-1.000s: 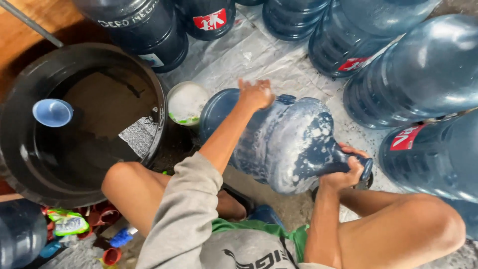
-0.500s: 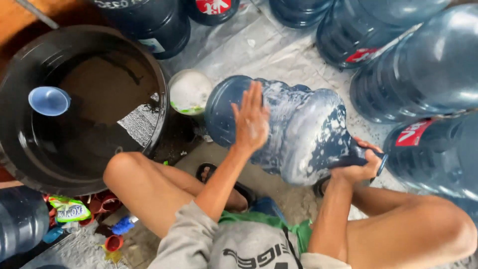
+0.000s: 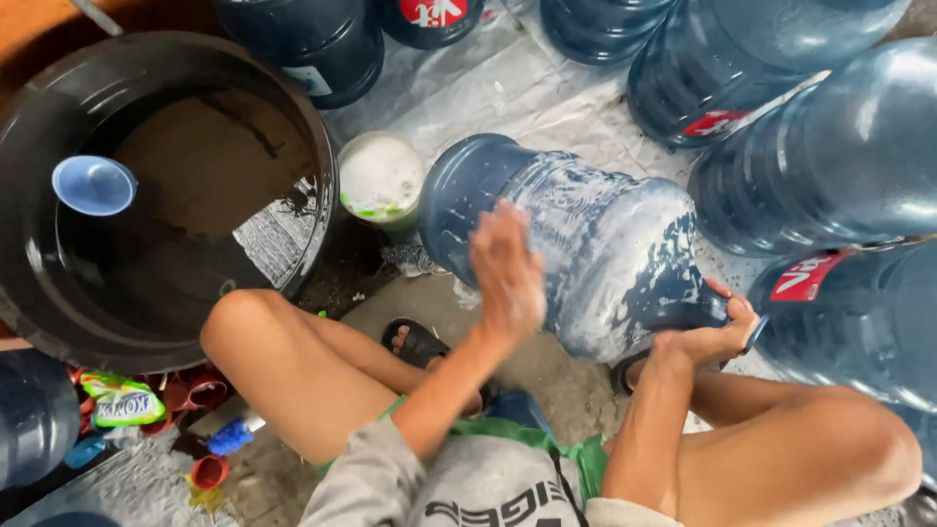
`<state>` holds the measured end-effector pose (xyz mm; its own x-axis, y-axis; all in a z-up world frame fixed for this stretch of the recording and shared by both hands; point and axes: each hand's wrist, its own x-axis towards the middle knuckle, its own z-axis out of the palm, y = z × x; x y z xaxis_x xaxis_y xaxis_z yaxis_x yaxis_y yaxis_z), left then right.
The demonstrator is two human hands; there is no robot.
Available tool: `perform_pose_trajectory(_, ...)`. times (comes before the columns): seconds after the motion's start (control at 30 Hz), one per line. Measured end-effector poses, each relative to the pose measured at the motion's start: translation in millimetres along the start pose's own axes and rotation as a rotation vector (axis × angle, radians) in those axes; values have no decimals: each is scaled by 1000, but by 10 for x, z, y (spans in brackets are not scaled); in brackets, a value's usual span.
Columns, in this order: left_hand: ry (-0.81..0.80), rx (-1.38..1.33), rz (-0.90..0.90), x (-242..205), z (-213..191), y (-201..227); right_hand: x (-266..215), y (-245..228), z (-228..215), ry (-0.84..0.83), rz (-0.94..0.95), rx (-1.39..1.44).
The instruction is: The person scrubs a large blue water dispenser bottle with a brush and soapy water, rotating it to clean multiple sides. They dip the brush into a bucket of soapy water and continue scrubbing the exterior surface.
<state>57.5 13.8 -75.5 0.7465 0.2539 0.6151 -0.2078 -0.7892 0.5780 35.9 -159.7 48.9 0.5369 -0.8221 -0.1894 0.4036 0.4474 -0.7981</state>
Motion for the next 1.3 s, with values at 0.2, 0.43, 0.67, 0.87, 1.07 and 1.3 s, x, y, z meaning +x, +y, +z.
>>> perform_pose_trajectory(0.2,37,24,-127,233,-177,-40,52,-51,-3,200,44,-137)
perform_pose_trajectory(0.43,-161,-311,-64,294,-148,56,124,-54,-34,238,46,-109)
perform_pose_trajectory(0.67,-284,-249,31,539,-246,57,-1,-113,-80,211,24,-73)
perform_pose_trajectory(0.87,-357,-540,-68,737,-61,-138,143,50,-97,76,-18,-21)
perform_pose_trajectory(1.07,-400,-585,11,736,-325,-146,265,56,-235,75,35,-18)
perform_pose_trajectory(1.3,-500,-593,-58,502,-578,-228,436,67,-352,198,-4,-52)
